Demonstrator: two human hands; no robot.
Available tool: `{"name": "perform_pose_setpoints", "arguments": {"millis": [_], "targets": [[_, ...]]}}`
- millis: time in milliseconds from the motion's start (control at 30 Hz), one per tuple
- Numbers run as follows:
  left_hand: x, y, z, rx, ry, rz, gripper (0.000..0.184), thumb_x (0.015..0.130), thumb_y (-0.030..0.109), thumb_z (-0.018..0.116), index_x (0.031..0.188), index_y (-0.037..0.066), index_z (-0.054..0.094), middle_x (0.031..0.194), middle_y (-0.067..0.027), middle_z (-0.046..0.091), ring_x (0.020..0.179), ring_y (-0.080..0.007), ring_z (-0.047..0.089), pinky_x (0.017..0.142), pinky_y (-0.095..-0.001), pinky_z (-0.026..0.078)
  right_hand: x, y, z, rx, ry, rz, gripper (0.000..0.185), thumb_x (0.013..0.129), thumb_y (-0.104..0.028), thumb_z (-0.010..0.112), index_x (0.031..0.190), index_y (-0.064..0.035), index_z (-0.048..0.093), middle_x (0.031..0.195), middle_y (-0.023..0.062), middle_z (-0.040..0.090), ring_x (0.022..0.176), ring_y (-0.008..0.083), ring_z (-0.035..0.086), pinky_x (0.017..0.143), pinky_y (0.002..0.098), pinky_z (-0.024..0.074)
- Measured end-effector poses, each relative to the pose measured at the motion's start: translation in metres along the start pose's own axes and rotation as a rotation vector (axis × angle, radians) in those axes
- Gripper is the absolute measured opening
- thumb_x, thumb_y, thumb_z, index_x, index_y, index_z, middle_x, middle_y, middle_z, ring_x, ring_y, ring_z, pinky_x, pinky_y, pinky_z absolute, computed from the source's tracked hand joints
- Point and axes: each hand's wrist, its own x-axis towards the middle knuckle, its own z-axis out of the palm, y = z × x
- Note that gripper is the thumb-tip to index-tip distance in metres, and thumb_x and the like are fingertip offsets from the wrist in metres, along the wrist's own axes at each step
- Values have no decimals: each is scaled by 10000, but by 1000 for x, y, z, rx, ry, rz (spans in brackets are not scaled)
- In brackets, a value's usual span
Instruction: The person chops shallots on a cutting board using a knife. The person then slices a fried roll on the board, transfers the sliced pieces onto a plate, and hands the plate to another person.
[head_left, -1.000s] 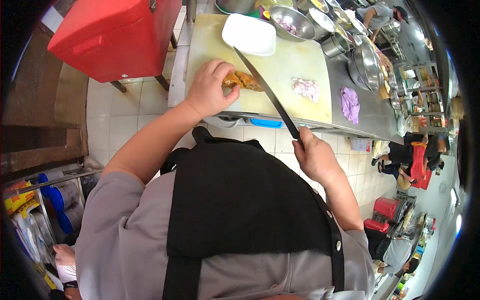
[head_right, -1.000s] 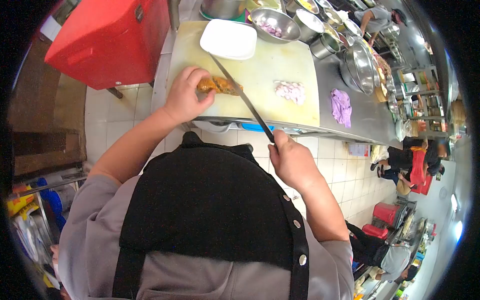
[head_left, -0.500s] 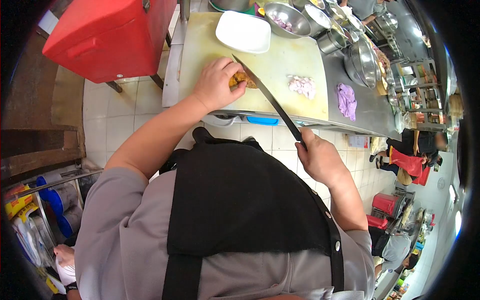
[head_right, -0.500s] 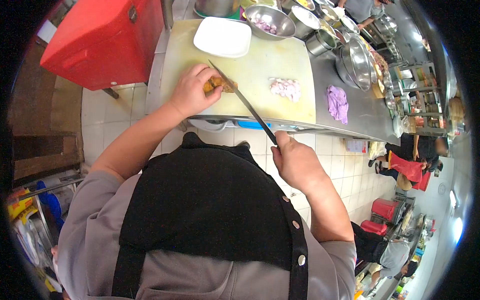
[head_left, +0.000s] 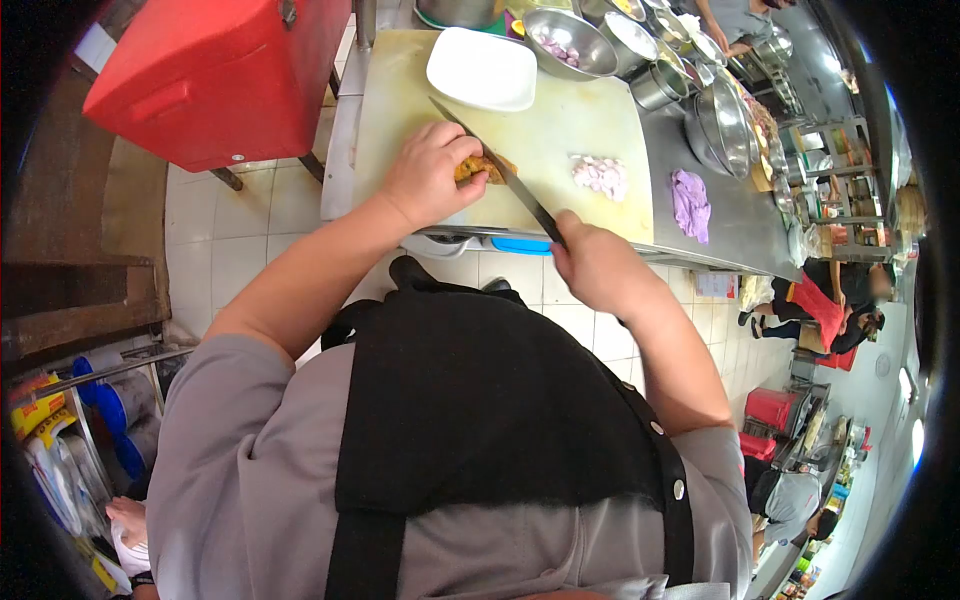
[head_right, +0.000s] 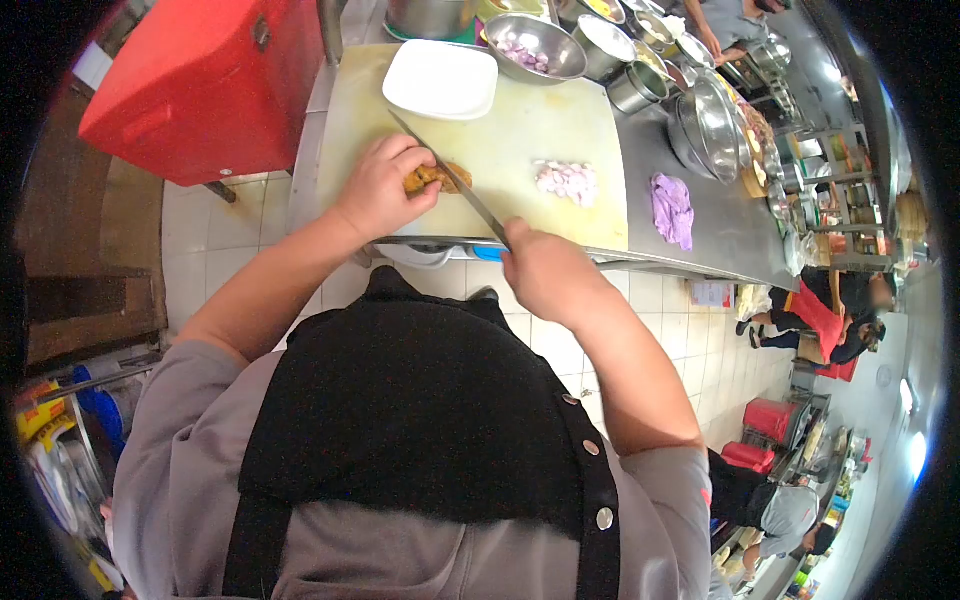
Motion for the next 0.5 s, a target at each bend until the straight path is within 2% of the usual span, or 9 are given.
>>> {"name": "perform_pose_setpoints", "arguments": {"millis": [100,200,300,367,500], "targets": [[-2,0,2,-6,22,-13,267,767,188,808,984,87,690,1024,-83,621,999,-312,616,887,-433,509,-38,4,-24,13,-136,95,233,1004,-190,584,1131,-13,504,885,297,693,893,508,666,780,579,517],[-3,1,2,-12,16,-21,275,763,195,811,986,90,690,1029,-82,617,997,-311,612,886,-435,507,-47,17,-6,67,-128,96,243,1012,-212,588,1134,-22,497,901,309,689,893,512,665,777,587,513],[-3,-1,1,-2,11,4,281,762,202,812,990,94,689,1035,-89,612,1006,-315,607,892,-435,503,-20,30,60,107,-33,80,246,1012,-207,592,1121,-17,482,912,318,686,886,515,669,777,592,521],[-3,0,1,3,21,8,284,764,197,808,993,90,678,1032,-95,611,1015,-322,604,900,-436,497,-15,18,58,107,-57,142,245,1010,-203,592,1119,-12,483,907,312,689,886,509,672,775,589,524],[-2,2,-3,0,-8,-19,323,762,180,797,1025,75,641,1041,-108,602,1023,-339,595,915,-446,484,-24,20,37,118,6,86,230,1012,-203,592,1111,-22,491,870,287,689,858,496,672,763,574,524]]}}
